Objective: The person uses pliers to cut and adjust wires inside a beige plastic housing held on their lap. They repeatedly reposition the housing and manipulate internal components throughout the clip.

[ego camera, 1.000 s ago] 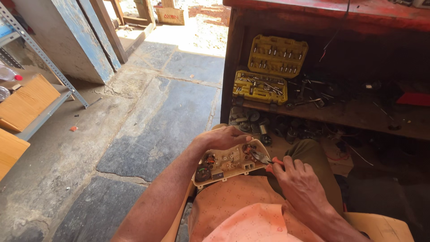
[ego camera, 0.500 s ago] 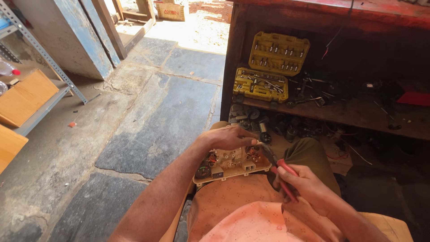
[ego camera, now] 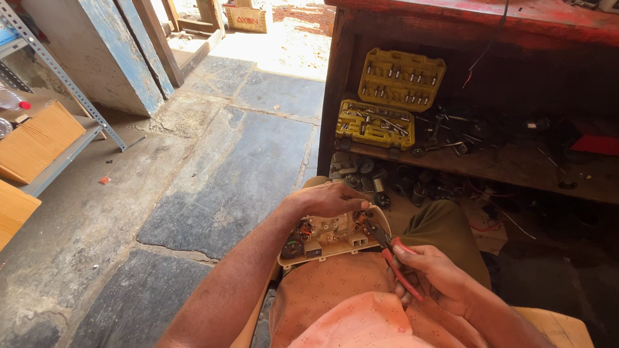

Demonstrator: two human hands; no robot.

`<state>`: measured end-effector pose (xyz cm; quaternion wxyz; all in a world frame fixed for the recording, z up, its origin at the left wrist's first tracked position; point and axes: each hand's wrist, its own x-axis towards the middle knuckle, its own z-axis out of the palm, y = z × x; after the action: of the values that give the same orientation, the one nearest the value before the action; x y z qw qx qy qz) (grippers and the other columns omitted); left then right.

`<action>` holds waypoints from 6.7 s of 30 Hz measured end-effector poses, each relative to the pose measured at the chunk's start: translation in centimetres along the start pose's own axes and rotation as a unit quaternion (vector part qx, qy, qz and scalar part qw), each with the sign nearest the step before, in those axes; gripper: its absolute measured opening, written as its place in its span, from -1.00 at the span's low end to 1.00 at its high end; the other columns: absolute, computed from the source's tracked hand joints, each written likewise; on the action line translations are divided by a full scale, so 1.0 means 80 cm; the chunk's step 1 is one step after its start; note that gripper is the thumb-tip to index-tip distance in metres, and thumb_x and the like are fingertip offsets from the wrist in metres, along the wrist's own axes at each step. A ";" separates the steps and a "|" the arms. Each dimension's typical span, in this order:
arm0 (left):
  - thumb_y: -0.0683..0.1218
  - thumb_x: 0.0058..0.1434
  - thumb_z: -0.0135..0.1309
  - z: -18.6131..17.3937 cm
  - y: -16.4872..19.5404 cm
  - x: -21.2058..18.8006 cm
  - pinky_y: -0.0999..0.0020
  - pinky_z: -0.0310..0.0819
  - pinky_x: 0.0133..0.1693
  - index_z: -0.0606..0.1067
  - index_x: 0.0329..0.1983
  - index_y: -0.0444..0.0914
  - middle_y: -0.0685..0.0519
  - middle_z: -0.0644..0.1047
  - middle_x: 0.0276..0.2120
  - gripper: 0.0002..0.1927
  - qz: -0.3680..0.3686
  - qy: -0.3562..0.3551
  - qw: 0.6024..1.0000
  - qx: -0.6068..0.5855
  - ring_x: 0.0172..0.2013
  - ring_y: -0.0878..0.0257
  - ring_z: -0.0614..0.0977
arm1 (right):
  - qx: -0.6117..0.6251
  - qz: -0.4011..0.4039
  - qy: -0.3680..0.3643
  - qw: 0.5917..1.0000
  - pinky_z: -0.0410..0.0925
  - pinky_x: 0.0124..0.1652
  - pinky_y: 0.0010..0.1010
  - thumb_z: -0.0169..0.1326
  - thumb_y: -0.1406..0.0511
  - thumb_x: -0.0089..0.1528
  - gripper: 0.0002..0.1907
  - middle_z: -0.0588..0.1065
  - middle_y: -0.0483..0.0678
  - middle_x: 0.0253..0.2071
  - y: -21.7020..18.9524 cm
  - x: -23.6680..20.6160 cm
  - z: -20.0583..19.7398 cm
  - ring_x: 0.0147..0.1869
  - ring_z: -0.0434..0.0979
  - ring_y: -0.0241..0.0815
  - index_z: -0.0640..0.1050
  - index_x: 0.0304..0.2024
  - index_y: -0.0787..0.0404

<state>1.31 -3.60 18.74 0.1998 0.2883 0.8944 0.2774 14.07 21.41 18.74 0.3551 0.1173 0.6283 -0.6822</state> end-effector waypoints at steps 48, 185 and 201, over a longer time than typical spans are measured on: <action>0.42 0.27 -0.12 0.068 0.009 0.083 0.11 0.42 0.20 0.57 0.20 0.04 -0.02 0.61 0.10 -0.39 -0.006 -0.008 1.000 0.029 0.20 0.08 0.56 | -0.660 -0.096 0.234 0.707 0.42 -0.08 -0.03 -0.06 0.04 0.33 -0.64 0.53 0.05 -0.21 0.024 -0.005 -0.046 -0.14 0.62 0.10 0.52 -0.19 0.18; 0.29 0.34 -0.16 0.098 0.103 0.099 0.15 0.38 0.22 0.53 0.22 0.08 -0.04 0.61 0.08 -0.49 -0.031 0.008 0.999 0.031 0.15 0.04 0.58 | -0.833 -0.149 0.201 0.493 0.47 -0.19 -0.28 0.60 -0.01 -0.33 0.25 0.41 0.10 -0.02 0.050 -0.037 -0.115 -0.06 0.52 -0.02 0.34 0.29 0.34; 0.29 0.33 -0.15 0.114 0.100 0.114 0.14 0.38 0.22 0.53 0.23 0.02 -0.04 0.59 0.10 -0.47 -0.008 0.020 1.000 0.020 0.17 0.03 0.57 | -0.739 -0.111 0.199 0.635 0.46 -0.12 -0.17 0.39 0.08 0.06 -0.10 0.42 0.10 -0.10 0.052 -0.039 -0.130 -0.08 0.57 0.01 0.33 0.31 0.34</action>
<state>2.37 11.02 14.83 0.1780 0.2794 0.9060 0.2633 15.96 32.41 15.49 0.1116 -0.1221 0.9861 0.0150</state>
